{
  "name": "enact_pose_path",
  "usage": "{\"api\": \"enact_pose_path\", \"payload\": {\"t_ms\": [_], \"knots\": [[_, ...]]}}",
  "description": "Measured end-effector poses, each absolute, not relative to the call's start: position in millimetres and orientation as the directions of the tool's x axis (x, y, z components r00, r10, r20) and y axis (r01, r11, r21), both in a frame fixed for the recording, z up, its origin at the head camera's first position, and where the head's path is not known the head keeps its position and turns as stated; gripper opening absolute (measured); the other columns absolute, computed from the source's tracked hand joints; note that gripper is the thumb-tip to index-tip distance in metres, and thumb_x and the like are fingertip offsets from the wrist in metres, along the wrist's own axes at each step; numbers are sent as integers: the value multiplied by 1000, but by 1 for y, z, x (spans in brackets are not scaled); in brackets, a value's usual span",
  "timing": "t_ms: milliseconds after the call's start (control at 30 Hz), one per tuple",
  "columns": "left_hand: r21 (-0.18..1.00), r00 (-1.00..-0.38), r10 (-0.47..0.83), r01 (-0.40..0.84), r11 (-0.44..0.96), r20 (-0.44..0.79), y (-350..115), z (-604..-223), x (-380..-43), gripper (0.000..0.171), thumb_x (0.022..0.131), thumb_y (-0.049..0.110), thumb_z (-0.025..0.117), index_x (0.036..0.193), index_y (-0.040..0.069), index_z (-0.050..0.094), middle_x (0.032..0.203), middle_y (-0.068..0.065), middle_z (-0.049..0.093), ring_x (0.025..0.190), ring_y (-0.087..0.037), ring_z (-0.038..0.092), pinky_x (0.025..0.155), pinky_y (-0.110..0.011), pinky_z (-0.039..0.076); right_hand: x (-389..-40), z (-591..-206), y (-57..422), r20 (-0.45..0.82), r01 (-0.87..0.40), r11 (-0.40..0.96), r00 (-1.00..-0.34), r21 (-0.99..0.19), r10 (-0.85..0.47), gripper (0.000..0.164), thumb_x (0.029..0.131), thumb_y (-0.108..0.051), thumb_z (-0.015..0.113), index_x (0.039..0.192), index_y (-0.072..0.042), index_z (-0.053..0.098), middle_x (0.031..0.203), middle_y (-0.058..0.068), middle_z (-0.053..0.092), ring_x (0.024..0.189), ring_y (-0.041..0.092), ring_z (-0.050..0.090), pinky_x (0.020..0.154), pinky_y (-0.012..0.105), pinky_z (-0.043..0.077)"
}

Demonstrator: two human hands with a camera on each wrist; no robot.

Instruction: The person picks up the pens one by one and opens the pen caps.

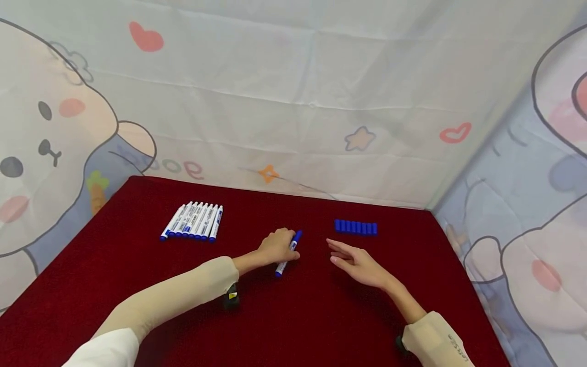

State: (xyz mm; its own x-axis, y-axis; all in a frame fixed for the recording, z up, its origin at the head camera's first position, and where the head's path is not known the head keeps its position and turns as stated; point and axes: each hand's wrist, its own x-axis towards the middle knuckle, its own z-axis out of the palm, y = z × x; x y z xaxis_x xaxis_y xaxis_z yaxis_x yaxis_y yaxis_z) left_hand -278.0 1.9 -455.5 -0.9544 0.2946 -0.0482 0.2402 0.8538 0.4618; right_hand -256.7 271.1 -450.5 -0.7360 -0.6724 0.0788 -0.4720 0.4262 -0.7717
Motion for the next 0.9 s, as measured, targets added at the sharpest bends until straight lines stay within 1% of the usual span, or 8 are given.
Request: {"api": "enact_pose_path", "payload": {"t_ms": [100,233,333,467,567,667,800,900], "knots": [[556,-946,313,218,802,-81,-8,-454,-275,30,95,23,67,117,2,67,95,-10,69,66,-16,61,54,-26,48,-257,-451,269,72,-469,423,-731,-776,-678,54,108,-13,51,155,8,33,156,33,40,134,48,53,103,38,53],[659,-924,364,202,725,-118,-26,-449,-271,38,99,13,56,134,-1,62,93,-11,70,60,-13,57,52,-21,43,-257,-452,268,70,-463,403,-720,-789,-690,54,108,-13,50,155,7,33,156,33,39,134,50,51,101,17,49],[733,-890,439,216,645,-123,-43,-445,-264,37,101,9,55,135,-4,59,96,-12,73,58,-11,61,50,-19,46,-257,-452,267,73,-461,384,-710,-800,-701,54,108,-11,50,155,9,32,156,34,38,133,51,50,99,11,46],[806,-824,557,257,533,-106,-63,-443,-250,27,104,11,57,127,-3,59,103,-16,76,57,-13,68,48,-23,52,-258,-452,263,75,-468,377,-700,-800,-710,53,108,-10,50,154,9,34,153,34,42,133,51,52,99,11,46],[801,-769,638,351,485,-49,-73,-441,-241,21,104,15,59,120,2,66,94,-15,75,53,-12,65,46,-22,50,-259,-452,257,66,-477,388,-693,-789,-718,52,108,-13,50,153,8,36,150,32,49,132,46,55,99,14,48],[760,-723,690,468,452,35,-78,-436,-234,20,103,19,62,117,8,72,88,-12,76,50,-13,62,48,-21,50,-261,-451,248,50,-477,395,-685,-785,-727,50,109,-15,50,153,7,39,145,29,56,129,42,60,100,24,54],[685,-725,677,558,468,128,-80,-430,-227,17,99,23,69,113,15,76,90,-2,77,57,-10,64,55,-19,53,-261,-448,231,24,-458,383,-666,-802,-746,47,111,-17,45,151,6,42,139,27,62,122,38,66,96,36,58],[628,-745,641,590,507,183,-80,-427,-222,14,94,24,75,107,18,77,94,4,77,70,-4,65,64,-18,53,-260,-445,217,4,-441,378,-655,-814,-756,45,112,-21,41,149,4,46,134,24,66,117,36,68,93,37,59]]}}
